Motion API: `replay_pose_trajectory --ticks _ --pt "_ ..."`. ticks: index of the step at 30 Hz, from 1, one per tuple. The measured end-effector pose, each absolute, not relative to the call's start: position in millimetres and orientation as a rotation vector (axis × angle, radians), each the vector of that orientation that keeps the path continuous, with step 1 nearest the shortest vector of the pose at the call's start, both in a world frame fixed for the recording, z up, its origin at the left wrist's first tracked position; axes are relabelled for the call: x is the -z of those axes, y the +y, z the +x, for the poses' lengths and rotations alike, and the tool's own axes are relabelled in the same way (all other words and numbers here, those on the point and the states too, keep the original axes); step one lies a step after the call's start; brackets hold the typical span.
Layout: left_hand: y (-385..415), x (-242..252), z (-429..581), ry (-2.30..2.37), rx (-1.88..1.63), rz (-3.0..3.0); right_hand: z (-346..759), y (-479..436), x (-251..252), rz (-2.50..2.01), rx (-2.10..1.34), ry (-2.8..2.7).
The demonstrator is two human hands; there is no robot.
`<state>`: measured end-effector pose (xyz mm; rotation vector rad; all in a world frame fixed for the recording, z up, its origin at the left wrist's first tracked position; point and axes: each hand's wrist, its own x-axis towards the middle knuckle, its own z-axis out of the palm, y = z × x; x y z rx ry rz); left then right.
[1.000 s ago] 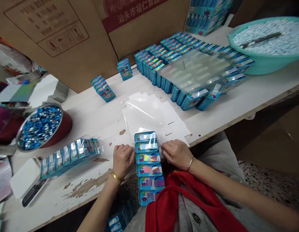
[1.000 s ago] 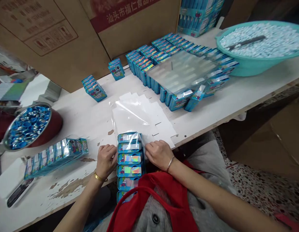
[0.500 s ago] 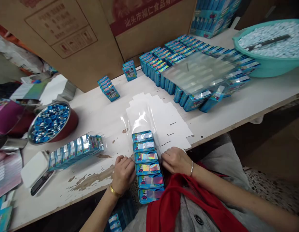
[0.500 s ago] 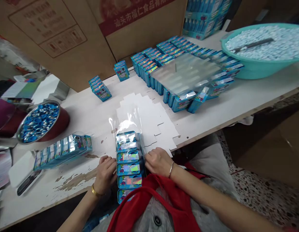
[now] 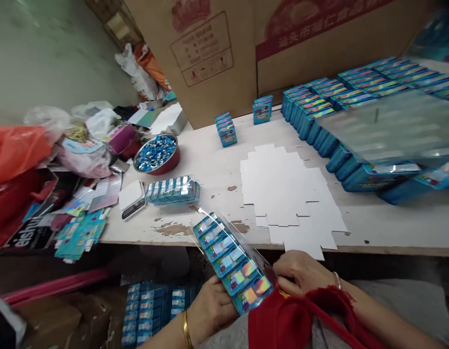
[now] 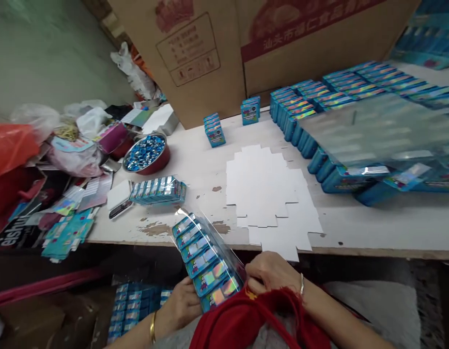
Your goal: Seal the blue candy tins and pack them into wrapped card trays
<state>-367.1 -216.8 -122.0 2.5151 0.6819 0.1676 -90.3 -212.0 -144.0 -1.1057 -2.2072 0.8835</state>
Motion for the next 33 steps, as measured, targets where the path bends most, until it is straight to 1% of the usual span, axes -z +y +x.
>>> replay_pose_trajectory --ticks 3,4,6,7,8,9,11,12,13,16,20,26,33 --pt "-206 102 -332 0.750 -0.267 2.579 -84 -190 144 -1.396 -0.965 -1.735" --pt "-200 91 -320 0.792 -0.244 2.562 -80 -181 144 -1.464 -1.014 -1.533" --pt "-187 69 -307 0.578 -0.144 2.472 -72 -167 143 -1.497 -1.158 -1.152" --pt "-180 58 -307 0.552 -0.176 2.405 -68 -164 142 -1.504 -1.229 -0.983" --pt "-172 50 -312 0.682 -0.312 2.352 -66 -163 139 -1.505 -1.267 -0.859" --pt "-164 45 -322 0.915 -0.517 2.292 -65 -165 136 -1.502 -1.287 -0.783" --pt "-144 46 -347 1.403 -0.923 2.056 -72 -175 129 -1.484 -1.257 -0.772" --pt "-134 51 -359 1.586 -1.051 1.893 -79 -181 126 -1.463 -1.227 -0.809" --pt "-124 58 -368 1.681 -1.096 1.722 -86 -186 123 -1.442 -1.192 -0.848" --pt "-100 82 -378 1.617 -1.033 1.332 -106 -195 118 -1.409 -1.087 -0.910" --pt "-95 93 -366 1.502 -1.097 1.221 -114 -195 116 -1.367 -1.096 -0.887" --pt "-106 72 -364 1.484 -1.158 1.215 -113 -198 104 -1.309 -1.142 -0.800" --pt "-103 45 -378 1.544 -1.332 1.167 -123 -182 76 -1.219 -1.187 -0.802"
